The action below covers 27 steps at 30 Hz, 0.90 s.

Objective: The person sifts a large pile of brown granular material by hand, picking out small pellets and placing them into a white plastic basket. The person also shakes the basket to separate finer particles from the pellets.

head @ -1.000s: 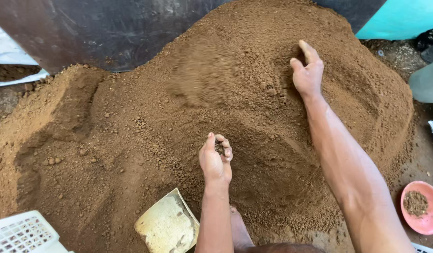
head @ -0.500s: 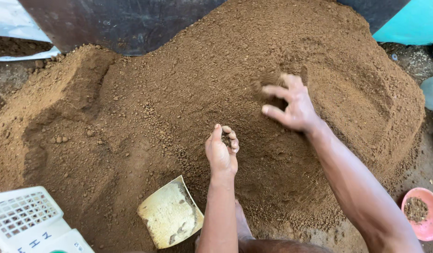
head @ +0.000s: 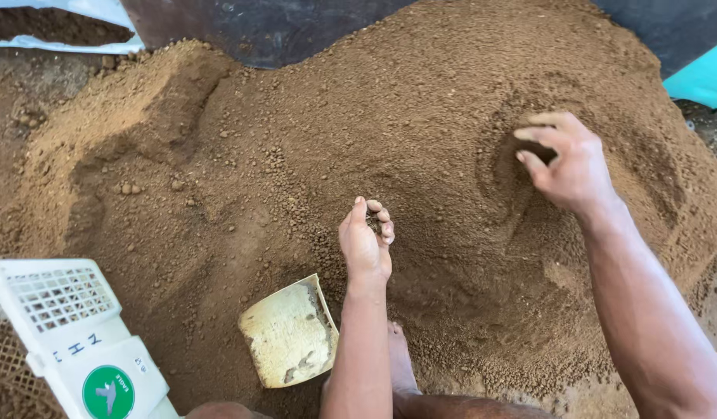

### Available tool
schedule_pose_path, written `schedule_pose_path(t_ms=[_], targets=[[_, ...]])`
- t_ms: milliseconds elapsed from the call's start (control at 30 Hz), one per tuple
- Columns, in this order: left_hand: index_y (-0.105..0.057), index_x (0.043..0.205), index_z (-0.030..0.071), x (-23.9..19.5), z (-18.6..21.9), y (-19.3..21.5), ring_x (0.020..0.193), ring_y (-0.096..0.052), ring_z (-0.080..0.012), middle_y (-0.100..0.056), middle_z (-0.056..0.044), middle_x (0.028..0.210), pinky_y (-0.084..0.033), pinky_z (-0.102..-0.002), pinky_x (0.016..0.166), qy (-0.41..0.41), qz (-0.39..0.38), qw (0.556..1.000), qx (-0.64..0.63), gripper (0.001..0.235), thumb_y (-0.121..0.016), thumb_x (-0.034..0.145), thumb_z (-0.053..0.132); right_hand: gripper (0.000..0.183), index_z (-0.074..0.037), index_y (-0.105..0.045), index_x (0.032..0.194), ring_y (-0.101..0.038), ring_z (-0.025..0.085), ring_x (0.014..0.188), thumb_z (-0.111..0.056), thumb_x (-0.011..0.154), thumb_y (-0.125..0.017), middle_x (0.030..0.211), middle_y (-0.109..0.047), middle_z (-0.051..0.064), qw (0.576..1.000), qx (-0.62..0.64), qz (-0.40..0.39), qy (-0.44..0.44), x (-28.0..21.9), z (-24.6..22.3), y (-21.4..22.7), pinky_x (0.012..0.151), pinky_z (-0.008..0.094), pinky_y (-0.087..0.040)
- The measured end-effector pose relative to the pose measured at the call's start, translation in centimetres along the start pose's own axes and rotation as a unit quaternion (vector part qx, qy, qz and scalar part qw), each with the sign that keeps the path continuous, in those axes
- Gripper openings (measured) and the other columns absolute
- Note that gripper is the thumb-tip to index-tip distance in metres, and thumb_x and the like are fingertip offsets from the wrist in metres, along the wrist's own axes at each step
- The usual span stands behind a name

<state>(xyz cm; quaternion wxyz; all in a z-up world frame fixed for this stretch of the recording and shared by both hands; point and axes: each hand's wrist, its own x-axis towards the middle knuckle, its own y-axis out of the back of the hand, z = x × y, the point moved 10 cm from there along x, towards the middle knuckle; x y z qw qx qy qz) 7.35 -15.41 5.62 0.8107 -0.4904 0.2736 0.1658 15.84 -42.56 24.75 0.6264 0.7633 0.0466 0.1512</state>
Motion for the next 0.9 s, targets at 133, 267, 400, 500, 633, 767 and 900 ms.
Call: schedule_pose_path(t_ms=[133,267,400,500,633,767,900], targets=[[-0.059,0.089,0.005,0.9,0.8,0.6,0.053,-0.051,-0.0140,-0.058,-0.006,0.071,-0.036,-0.025,0.045,-0.012,0.026,0.999,0.019,0.034,-0.048,0.107,0.031,0.007,-0.020,-0.082,0.100,-0.065,0.019,0.104,-0.027,0.100,-0.080,0.101,-0.076,-0.001,0.996,-0.034,-0.015,0.080,7.2,-5.3,-2.9,0.101,0.047,-0.044],[-0.059,0.089,0.005,2.1,1.5,0.8,0.052,-0.050,-0.0134,-0.058,-0.006,0.071,-0.036,-0.025,0.044,-0.024,0.040,0.999,0.020,0.034,-0.047,0.108,0.030,0.011,-0.023,-0.084,0.100,-0.061,0.020,0.100,-0.025,0.095,-0.074,0.099,-0.072,0.003,0.979,-0.025,-0.198,0.041,12.2,-9.7,-10.5,0.095,0.045,-0.035],[-0.059,0.088,0.005,3.3,1.7,1.0,0.051,-0.050,-0.0121,-0.058,-0.005,0.069,-0.035,-0.024,0.043,-0.025,0.045,0.998,0.030,0.036,-0.046,0.108,0.031,0.010,-0.020,-0.085,0.094,-0.063,0.021,0.104,-0.025,0.088,-0.078,0.101,-0.072,0.004,0.958,-0.036,-0.280,0.050,13.5,-12.0,-14.4,0.093,0.046,-0.035],[-0.059,0.087,0.005,4.1,1.6,1.1,0.051,-0.050,-0.0114,-0.058,-0.004,0.068,-0.035,-0.024,0.043,-0.021,0.048,0.998,0.033,0.036,-0.046,0.109,0.031,0.015,-0.019,-0.083,0.098,-0.064,0.023,0.102,-0.027,0.085,-0.081,0.099,-0.072,0.005,0.956,-0.044,-0.283,0.060,13.8,-12.3,-15.3,0.090,0.046,-0.036],[-0.060,0.087,0.006,4.8,1.4,1.7,0.049,-0.050,-0.0113,-0.059,-0.003,0.067,-0.035,-0.024,0.042,-0.021,0.056,0.998,0.036,0.036,-0.046,0.108,0.031,0.011,-0.019,-0.083,0.093,-0.065,0.021,0.101,-0.018,0.084,-0.077,0.099,-0.073,0.005,0.956,-0.050,-0.285,0.054,13.6,-12.0,-16.5,0.090,0.046,-0.037],[-0.061,0.089,0.005,5.3,1.8,1.2,0.051,-0.053,-0.0114,-0.060,-0.004,0.069,-0.039,-0.025,0.044,-0.026,0.054,0.997,0.058,0.038,-0.044,0.110,0.032,0.010,-0.015,-0.082,0.092,-0.068,0.018,0.087,-0.014,0.085,-0.075,0.097,-0.073,0.005,0.961,0.012,-0.272,0.049,13.8,-12.5,-15.4,0.093,0.043,-0.043],[-0.063,0.092,0.003,5.3,1.8,0.2,0.055,-0.057,-0.0127,-0.064,-0.006,0.072,-0.046,-0.025,0.048,0.006,0.061,0.994,0.091,0.041,-0.040,0.109,0.032,0.009,-0.011,-0.077,0.098,-0.067,0.016,0.079,-0.013,0.092,-0.070,0.098,-0.072,0.003,0.937,0.167,-0.308,-0.020,12.4,-13.1,-13.6,0.070,0.034,-0.057]])
